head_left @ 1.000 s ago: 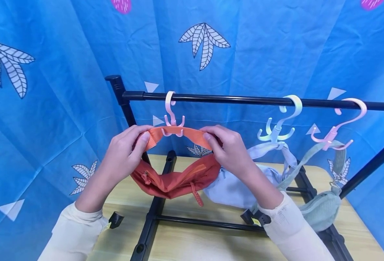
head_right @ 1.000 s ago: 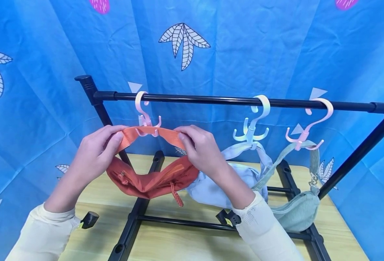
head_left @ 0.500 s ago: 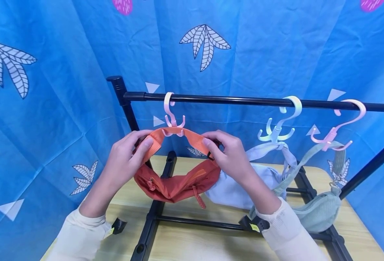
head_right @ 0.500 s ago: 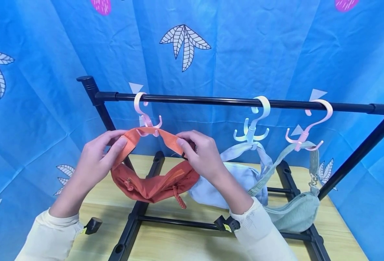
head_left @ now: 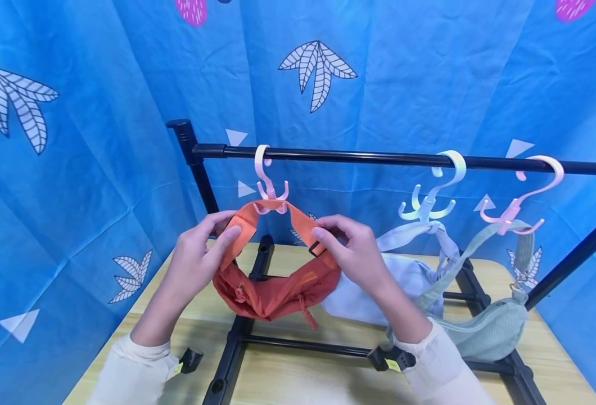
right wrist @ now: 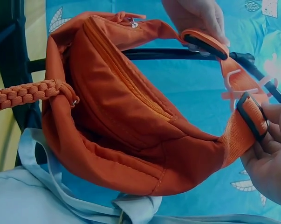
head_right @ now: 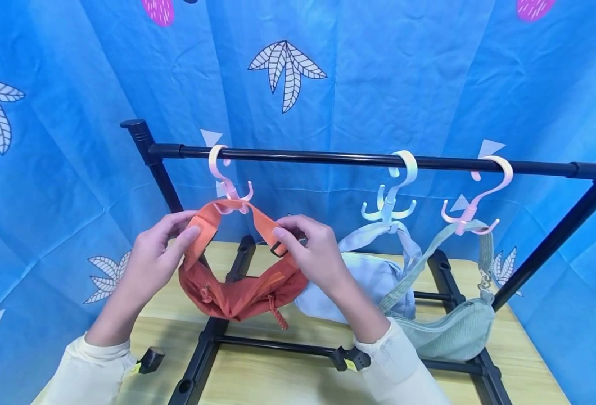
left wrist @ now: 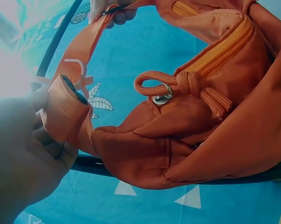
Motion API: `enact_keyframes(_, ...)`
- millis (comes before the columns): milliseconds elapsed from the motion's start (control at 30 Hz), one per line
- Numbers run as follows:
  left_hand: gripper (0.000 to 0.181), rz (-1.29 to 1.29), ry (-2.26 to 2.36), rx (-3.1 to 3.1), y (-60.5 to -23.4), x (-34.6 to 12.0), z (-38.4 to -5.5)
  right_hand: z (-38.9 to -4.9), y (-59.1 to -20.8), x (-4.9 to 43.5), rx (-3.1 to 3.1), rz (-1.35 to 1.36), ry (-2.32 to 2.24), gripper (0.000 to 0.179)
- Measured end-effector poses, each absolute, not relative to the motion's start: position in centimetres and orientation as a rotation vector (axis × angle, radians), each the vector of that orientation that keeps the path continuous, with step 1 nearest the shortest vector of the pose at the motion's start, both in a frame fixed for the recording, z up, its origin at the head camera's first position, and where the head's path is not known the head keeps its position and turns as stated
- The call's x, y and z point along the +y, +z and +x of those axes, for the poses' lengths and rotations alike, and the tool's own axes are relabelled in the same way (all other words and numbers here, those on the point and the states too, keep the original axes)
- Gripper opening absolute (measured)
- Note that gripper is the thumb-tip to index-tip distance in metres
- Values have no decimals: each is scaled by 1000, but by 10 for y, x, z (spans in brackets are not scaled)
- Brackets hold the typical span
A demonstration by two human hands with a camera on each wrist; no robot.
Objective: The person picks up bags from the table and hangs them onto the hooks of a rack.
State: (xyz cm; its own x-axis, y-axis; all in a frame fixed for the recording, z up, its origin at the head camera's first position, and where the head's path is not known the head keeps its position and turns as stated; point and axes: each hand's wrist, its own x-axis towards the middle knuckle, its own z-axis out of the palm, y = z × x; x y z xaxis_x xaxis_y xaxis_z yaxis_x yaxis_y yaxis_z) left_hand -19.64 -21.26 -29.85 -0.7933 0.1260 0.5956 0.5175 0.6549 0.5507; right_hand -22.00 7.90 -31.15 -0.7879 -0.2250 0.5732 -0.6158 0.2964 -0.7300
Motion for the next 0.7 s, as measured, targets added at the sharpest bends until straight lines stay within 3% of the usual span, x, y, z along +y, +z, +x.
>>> enact_keyframes(700,39,-428,-1106,-2411,-319,-219,-194,-218,-333,77,-2241,698,1630,27)
